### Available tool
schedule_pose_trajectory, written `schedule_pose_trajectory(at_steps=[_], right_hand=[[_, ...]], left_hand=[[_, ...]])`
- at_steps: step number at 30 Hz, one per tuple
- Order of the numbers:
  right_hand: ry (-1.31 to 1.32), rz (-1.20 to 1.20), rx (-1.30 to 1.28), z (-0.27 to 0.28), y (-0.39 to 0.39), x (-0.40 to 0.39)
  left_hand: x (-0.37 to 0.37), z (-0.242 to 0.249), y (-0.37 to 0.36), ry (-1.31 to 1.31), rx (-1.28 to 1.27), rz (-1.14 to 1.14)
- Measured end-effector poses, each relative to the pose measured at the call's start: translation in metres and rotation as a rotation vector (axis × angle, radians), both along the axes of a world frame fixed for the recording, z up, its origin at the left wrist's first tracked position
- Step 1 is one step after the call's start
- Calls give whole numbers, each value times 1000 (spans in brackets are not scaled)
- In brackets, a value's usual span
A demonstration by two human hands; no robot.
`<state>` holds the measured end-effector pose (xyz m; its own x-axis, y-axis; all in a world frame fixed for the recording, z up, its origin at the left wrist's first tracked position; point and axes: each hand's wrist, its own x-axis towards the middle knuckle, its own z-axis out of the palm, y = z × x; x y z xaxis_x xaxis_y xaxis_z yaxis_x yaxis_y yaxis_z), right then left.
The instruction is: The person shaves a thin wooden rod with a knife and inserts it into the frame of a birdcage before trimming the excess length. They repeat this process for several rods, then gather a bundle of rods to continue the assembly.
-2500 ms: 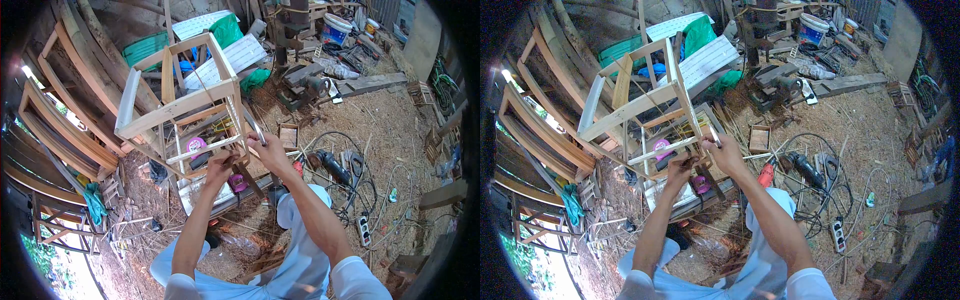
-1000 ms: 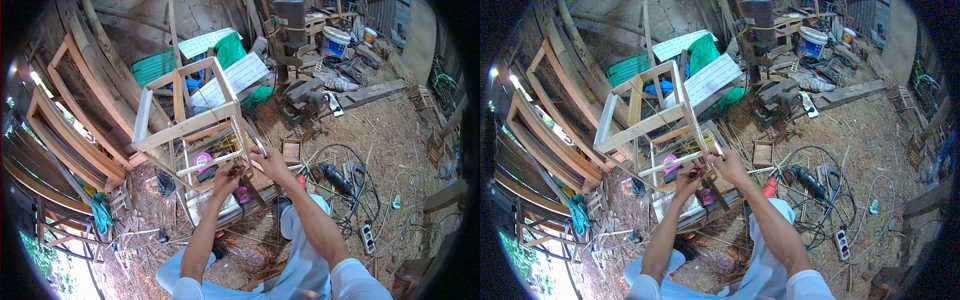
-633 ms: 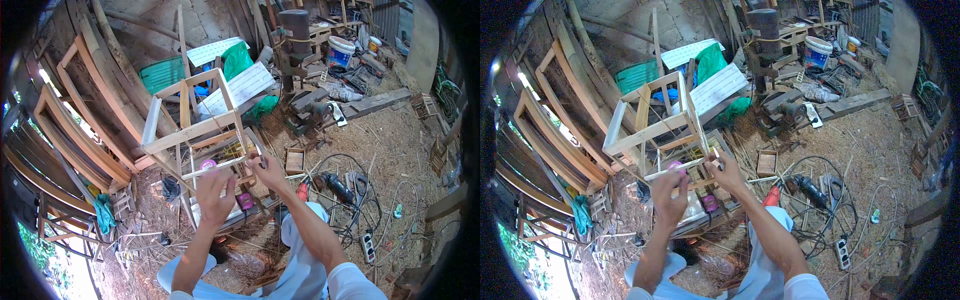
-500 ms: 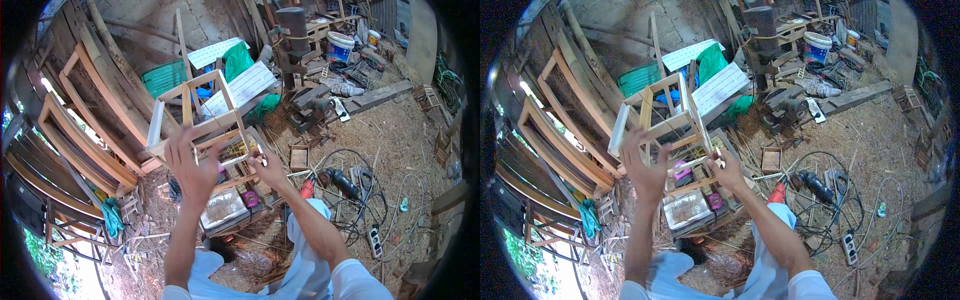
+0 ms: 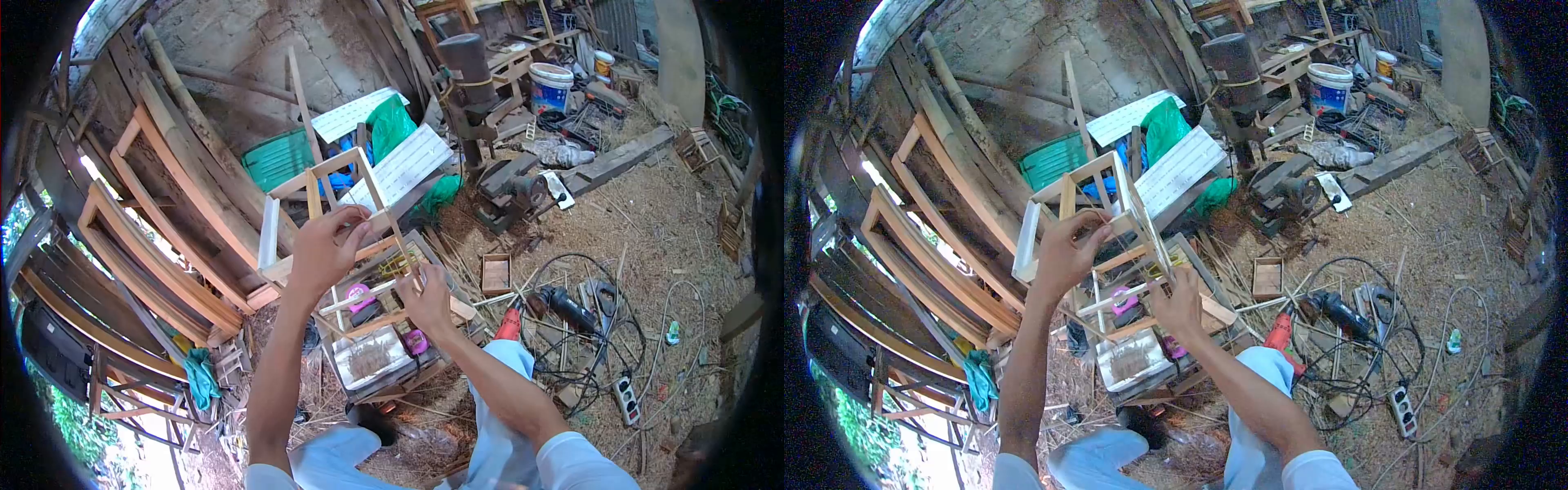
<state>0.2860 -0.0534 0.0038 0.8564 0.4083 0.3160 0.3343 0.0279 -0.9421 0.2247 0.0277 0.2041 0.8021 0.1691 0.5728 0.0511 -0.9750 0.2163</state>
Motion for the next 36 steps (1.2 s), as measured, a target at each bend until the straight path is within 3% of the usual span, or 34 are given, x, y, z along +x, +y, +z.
schedule_pose_trajectory(at_steps=[3, 6, 10, 13, 16, 19, 21, 22, 26, 29, 31, 33, 35, 36], right_hand=[[67, -70, 63, 15, -5, -5], [11, -27, 126, 15, -5, 2], [-154, -49, 148, 4, 9, 0], [-74, 192, 177, 9, 18, 2], [-129, 45, 312, 38, 32, 9], [-326, 168, 305, 94, 21, 16], [-650, 100, 332, 132, 26, 16], [-754, 109, 169, 150, 23, 13], [-827, 345, 95, 206, 25, -36], [-1078, 241, 65, 218, 19, -84], [-1009, 256, -27, 192, 4, -124], [-812, 539, -130, 162, -8, -154], [-646, 674, 152, 123, 6, -175], [-623, 660, 142, 107, 11, -180]], left_hand=[[0, 0, 7, 98, -152, -7], [-5, -9, 24, -4, -133, -15], [-18, -7, 52, -165, -339, -45], [-40, 13, 60, -239, -365, -33], [-64, 38, 48, -339, -371, -15], [-104, 64, 46, -420, -511, 13], [-136, 54, 62, -513, -513, 46], [-152, 44, 62, -683, -574, 61], [-199, -23, 61, -1153, -687, 133], [-210, -76, 62, -1308, -720, 214], [-213, -99, 57, -1380, -786, 195], [-219, -115, 42, -1267, -792, 325], [-219, -129, 32, -1241, -885, 327], [-218, -134, 27, -1235, -870, 332]])
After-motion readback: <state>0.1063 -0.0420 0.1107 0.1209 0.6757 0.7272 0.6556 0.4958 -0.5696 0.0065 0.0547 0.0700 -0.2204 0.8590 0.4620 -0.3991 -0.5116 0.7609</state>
